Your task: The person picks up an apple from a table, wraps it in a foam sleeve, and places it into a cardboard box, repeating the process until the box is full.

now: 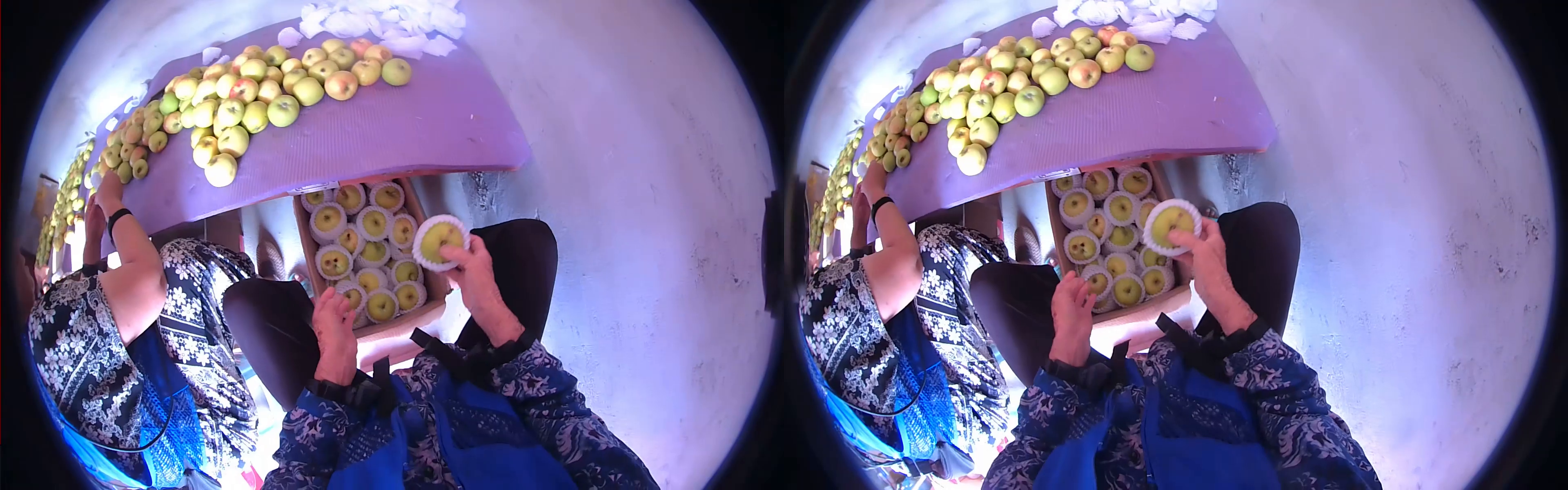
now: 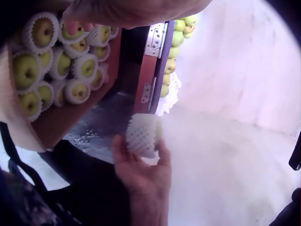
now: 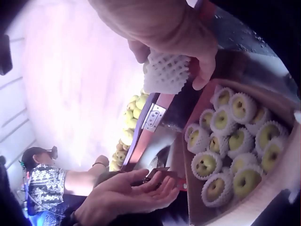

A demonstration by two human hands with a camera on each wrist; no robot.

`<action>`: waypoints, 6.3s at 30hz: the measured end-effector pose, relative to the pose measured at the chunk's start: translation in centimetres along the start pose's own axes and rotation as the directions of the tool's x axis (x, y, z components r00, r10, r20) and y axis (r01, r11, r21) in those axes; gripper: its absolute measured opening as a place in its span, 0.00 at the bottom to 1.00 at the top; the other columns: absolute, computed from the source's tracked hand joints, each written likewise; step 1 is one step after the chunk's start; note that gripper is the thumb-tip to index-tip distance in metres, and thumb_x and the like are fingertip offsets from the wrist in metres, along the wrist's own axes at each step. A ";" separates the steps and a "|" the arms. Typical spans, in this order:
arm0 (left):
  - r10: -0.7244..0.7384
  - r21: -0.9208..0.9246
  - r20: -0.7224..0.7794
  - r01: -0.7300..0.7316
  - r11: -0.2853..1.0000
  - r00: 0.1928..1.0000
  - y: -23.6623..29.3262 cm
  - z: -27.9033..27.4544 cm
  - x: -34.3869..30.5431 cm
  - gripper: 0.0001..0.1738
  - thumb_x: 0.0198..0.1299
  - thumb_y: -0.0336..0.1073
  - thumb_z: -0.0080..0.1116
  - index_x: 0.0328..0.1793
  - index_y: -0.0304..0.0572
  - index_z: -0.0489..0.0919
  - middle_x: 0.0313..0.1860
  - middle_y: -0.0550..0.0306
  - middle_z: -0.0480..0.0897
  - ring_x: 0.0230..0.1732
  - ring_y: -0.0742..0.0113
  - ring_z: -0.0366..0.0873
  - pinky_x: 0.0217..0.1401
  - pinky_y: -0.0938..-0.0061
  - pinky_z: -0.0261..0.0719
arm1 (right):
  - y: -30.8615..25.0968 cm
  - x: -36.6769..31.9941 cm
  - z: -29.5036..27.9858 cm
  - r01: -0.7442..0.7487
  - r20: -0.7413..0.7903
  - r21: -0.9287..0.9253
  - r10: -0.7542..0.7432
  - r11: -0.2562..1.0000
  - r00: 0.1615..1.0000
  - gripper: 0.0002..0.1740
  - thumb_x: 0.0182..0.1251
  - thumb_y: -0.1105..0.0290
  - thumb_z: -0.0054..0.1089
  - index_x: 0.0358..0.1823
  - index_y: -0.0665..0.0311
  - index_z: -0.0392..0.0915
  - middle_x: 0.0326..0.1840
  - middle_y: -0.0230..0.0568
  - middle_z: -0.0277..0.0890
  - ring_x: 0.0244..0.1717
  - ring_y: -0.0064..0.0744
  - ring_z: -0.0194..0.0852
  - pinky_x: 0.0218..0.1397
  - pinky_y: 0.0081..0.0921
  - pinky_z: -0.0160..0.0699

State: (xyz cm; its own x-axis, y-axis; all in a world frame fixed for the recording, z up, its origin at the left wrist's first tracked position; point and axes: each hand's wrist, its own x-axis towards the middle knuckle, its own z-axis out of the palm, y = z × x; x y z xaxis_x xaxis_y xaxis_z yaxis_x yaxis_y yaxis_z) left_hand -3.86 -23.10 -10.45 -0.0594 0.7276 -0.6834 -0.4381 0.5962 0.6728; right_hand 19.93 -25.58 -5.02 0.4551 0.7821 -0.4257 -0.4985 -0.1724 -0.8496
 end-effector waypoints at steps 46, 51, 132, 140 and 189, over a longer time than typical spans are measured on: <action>-0.204 0.660 0.564 -0.288 0.694 0.800 -2.3 5.5 9.7 0.34 0.53 0.40 0.69 0.64 0.36 0.70 0.50 0.54 0.80 0.48 0.65 0.82 0.41 0.73 0.84 | 10.1 -0.8 -2.1 0.223 0.318 -0.943 0.476 0.246 0.820 0.29 0.55 0.54 0.64 0.49 0.71 0.75 0.46 0.62 0.78 0.51 0.57 0.77 0.54 0.44 0.75; -0.206 0.685 0.582 -0.337 0.646 0.787 -5.1 8.0 10.5 0.37 0.50 0.44 0.69 0.64 0.37 0.71 0.49 0.55 0.80 0.44 0.67 0.80 0.36 0.76 0.79 | 11.6 -0.9 -2.7 0.341 0.477 -0.863 0.377 0.372 0.794 0.20 0.56 0.57 0.63 0.41 0.66 0.79 0.40 0.55 0.81 0.47 0.56 0.79 0.50 0.46 0.76; -0.078 0.734 0.652 -0.653 -0.186 0.755 -9.3 10.1 10.3 0.44 0.42 0.43 0.76 0.64 0.38 0.65 0.60 0.36 0.68 0.56 0.37 0.74 0.55 0.54 0.77 | 9.1 -0.9 -0.6 0.424 0.529 -0.848 0.439 0.319 0.727 0.20 0.58 0.61 0.60 0.48 0.66 0.80 0.44 0.58 0.80 0.49 0.56 0.79 0.52 0.46 0.76; -0.262 0.641 0.713 -0.756 -0.132 0.650 -1.9 10.6 9.4 0.32 0.50 0.54 0.68 0.53 0.38 0.78 0.47 0.40 0.81 0.50 0.44 0.79 0.52 0.58 0.77 | 3.4 0.1 -2.5 0.271 0.300 -0.428 -0.147 0.862 0.943 0.09 0.63 0.72 0.57 0.44 0.65 0.78 0.28 0.33 0.77 0.31 0.22 0.74 0.37 0.24 0.75; 0.217 0.210 0.667 -0.459 0.863 0.713 20.5 9.6 6.0 0.14 0.67 0.39 0.54 0.51 0.38 0.79 0.32 0.60 0.82 0.31 0.73 0.81 0.31 0.82 0.78 | -5.9 -20.0 -14.4 -0.130 -0.028 -0.984 0.610 0.123 0.792 0.11 0.67 0.65 0.51 0.42 0.59 0.82 0.36 0.48 0.81 0.39 0.47 0.80 0.48 0.42 0.74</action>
State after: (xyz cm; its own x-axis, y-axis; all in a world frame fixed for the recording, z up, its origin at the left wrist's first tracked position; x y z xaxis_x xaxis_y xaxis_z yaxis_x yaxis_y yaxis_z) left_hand -4.59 -3.25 1.96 0.4608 0.8744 -0.1519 -0.1628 0.2516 0.9540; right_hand 24.37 -48.84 3.98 0.0767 0.4972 -0.8643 0.6054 -0.7119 -0.3558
